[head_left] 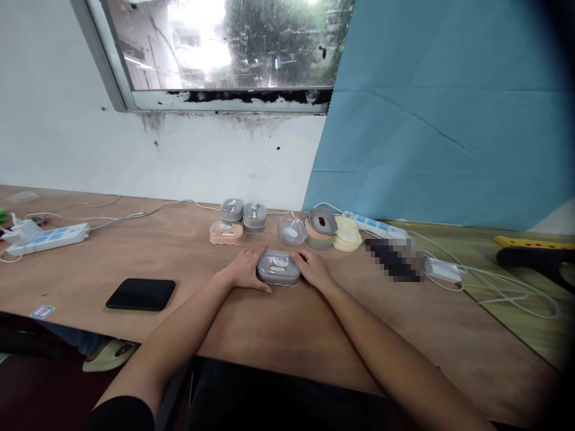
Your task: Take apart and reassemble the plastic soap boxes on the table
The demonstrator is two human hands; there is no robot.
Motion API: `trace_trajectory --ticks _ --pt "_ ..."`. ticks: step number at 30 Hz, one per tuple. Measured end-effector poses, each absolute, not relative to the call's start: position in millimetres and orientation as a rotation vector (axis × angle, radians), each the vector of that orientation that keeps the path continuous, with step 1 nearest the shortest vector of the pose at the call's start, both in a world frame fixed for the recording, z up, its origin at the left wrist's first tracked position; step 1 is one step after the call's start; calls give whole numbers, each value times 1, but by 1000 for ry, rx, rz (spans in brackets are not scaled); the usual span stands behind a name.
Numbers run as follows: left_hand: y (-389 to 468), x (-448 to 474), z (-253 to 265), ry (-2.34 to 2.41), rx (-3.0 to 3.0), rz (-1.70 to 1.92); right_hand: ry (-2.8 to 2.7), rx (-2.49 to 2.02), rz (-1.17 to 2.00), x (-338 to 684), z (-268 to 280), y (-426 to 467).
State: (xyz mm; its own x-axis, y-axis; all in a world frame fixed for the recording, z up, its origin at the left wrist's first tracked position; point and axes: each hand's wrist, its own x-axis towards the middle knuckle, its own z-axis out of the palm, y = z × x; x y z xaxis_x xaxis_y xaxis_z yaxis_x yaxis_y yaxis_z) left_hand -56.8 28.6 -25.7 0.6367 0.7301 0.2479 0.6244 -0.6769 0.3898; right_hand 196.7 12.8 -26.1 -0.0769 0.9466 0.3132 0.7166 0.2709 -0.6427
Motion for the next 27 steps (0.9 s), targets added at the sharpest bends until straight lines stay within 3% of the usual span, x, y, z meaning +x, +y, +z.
trace_trajectory --ticks 13,21,27 --pt "24 -56 -16 1003 2569 818 -1850 -1395 472 198 -26 13" --pt "27 -57 -17 925 2556 1071 -1393 -1217 1144 187 -32 17" --pt "24 -50 -19 1038 2513 1243 -1051 -1147 1244 174 -32 19"
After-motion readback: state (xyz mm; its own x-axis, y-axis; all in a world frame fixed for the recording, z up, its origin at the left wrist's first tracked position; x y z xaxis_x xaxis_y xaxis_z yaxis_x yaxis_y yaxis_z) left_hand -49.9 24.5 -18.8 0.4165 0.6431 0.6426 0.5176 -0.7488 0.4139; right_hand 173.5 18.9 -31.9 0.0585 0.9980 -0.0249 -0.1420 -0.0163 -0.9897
